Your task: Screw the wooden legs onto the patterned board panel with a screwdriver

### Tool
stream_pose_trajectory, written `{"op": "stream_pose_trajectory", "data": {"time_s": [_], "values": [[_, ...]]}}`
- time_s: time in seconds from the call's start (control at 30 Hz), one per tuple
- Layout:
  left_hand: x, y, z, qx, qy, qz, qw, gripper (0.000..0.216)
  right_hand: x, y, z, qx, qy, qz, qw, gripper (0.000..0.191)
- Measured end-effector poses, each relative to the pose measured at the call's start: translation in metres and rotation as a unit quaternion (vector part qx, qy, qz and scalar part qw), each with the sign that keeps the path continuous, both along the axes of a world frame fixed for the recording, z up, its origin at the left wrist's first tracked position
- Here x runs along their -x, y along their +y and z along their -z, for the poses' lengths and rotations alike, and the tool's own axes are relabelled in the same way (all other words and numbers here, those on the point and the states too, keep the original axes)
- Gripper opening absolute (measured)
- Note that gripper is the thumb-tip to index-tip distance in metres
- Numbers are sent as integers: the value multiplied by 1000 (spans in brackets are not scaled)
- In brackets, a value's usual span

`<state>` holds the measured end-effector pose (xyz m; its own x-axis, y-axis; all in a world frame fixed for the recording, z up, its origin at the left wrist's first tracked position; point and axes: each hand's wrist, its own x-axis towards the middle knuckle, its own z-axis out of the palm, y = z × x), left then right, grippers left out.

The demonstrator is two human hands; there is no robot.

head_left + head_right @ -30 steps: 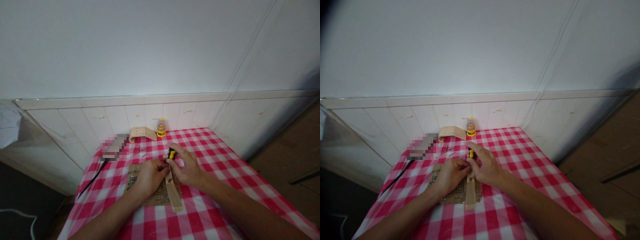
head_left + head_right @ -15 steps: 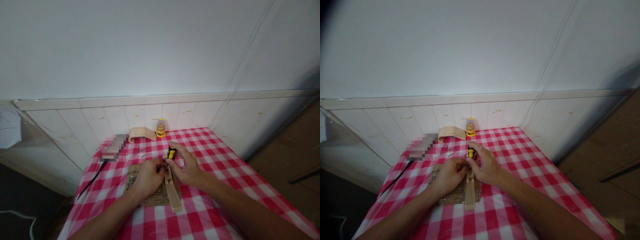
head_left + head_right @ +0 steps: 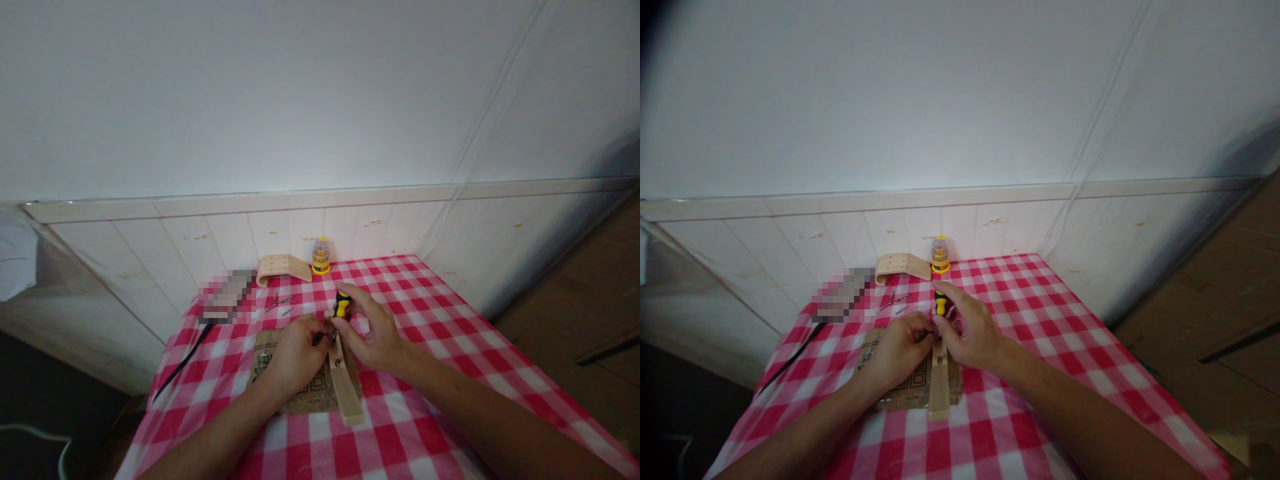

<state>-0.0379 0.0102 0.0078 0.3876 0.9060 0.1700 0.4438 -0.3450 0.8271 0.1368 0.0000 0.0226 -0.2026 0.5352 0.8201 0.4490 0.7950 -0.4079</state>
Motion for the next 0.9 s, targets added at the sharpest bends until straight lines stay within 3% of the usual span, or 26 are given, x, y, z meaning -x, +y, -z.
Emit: {"op": "stream_pose_trajectory", "data": {"time_s": [0.57,0.9], "values": [[1,2,3,5,7,12,1000,26,0,-2,1,19,8,-19,1000,57],[0,-2,0,30,-11,-4,999,16,0,1,5,53,16,-31,998,57]]}}
